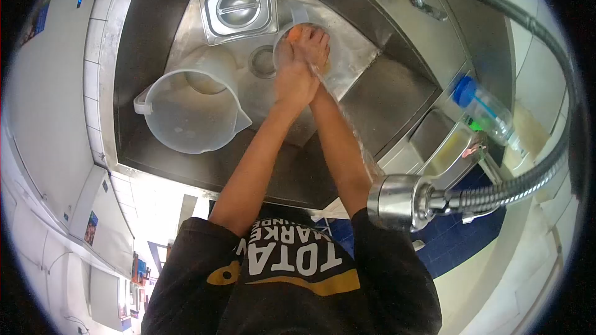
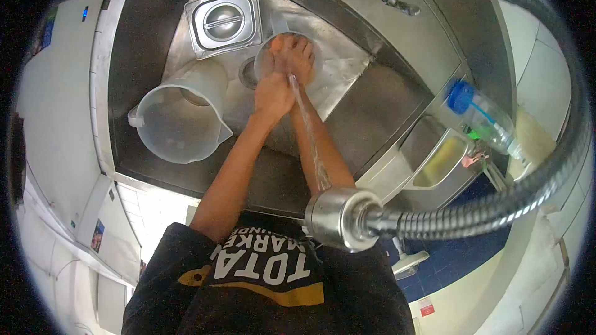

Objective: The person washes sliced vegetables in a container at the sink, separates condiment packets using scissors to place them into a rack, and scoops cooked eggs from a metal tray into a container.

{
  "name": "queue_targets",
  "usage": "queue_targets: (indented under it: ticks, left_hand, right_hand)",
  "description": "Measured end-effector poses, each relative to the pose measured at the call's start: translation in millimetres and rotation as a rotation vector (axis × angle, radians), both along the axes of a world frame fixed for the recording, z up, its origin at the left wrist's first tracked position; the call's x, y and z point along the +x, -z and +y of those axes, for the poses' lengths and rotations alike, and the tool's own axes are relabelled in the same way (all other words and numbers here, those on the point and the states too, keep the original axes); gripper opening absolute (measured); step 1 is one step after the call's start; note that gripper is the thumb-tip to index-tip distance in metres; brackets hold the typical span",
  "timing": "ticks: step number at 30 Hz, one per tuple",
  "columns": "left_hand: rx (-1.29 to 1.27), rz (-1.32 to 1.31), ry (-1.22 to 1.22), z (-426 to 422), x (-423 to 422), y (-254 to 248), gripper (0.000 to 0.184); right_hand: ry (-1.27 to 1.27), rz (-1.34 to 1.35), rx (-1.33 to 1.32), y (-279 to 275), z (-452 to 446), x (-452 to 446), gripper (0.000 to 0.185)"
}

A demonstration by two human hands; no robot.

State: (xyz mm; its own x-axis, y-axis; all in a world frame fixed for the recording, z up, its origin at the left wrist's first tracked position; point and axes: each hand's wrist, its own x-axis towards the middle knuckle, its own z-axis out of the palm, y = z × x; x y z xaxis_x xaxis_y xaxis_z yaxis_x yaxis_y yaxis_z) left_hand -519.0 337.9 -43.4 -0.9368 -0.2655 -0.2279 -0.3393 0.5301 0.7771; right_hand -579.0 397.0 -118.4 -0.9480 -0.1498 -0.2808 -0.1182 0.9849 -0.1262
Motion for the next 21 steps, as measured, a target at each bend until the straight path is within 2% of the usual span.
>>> queue_targets:
  ticks: [3, 5, 6, 8, 9, 10, 11, 12, 13, 14, 15, 16, 17, 19, 20, 21]
  left_hand:
    - [0.02, -0.216, 0.045, -2.6, -8.2, -3.0, 0.043]
    - [0.233, -0.207, -0.027, -8.3, -11.2, -5.8, 0.052]
    - [0.222, -0.203, -0.033, -9.6, -8.5, -5.6, 0.052]
    - [0.113, 0.128, -0.296, -8.4, -5.7, -3.2, 0.029]
    - [0.104, 0.131, -0.31, -8.9, -4.3, -3.2, 0.029]
    - [0.251, 0.104, -0.366, -9.6, -2.8, -3.6, 0.026]
    - [0.4, 0.082, -0.418, -9.6, -3.7, -4.3, 0.024]
    - [0.397, 0.085, -0.43, -8.9, -5.0, -9.8, 0.024]
    - [0.707, 0.051, -0.515, -7.5, -6.0, -16.0, 0.022]
    - [0.998, 0.011, -0.638, -6.1, -7.0, -21.9, 0.02]
    - [1.135, 0.002, -0.667, -2.7, -8.4, -23.2, 0.019]
    - [1.079, 0.029, -0.611, 1.8, -11.2, -24.6, 0.018]
    - [0.929, 0.07, -0.519, 6.3, -15.5, -26.0, 0.017]
    - [0.525, 0.18, -0.343, 17.7, -25.3, -22.1, 0.016]
    - [0.362, 0.226, -0.284, 21.9, -31.6, -20.3, 0.015]
    - [0.261, 0.25, -0.252, 26.5, -37.7, -18.6, 0.015]
  right_hand:
    - [-0.01, 0.005, -0.024, -2.4, -1.5, 0.7, 0.053]
    - [-0.03, 0.013, -0.062, -6.2, 3.0, 6.3, 0.053]
    - [-0.047, 0.024, -0.108, -7.6, 7.2, 8.4, 0.053]
    - [-0.13, 0.042, -0.287, -17.7, 23.8, 6.8, 0.053]
    - [-0.184, 0.042, -0.392, -24.1, 34.1, 2.6, 0.053]
    - [-0.276, 0.041, -0.596, -33.9, 41.2, 1.0, 0.053]
    - [-0.289, 0.039, -0.601, -49.6, 42.5, -0.4, 0.053]
    - [-0.195, -0.035, -0.6, -73.5, 41.8, -0.8, 0.047]
    - [-0.102, -0.11, -0.597, -92.4, 38.6, 1.5, 0.043]
    - [-0.111, -0.112, -0.6, -104.8, 34.9, 7.1, 0.043]
    - [0.121, -0.116, -0.765, -115.2, 33.4, 13.0, 0.034]
    - [0.36, -0.117, -0.921, -120.3, 32.7, 16.4, 0.031]
    - [0.356, -0.114, -0.916, -119.5, 32.5, 16.7, 0.031]
    - [0.944, -0.41, -1.594, -122.7, 28.1, 14.2, 0.036]
    - [1.105, -0.372, -1.581, -125.4, 25.4, 15.2, 0.037]
    - [1.093, -0.374, -1.579, -133.7, 24.3, 15.8, 0.037]
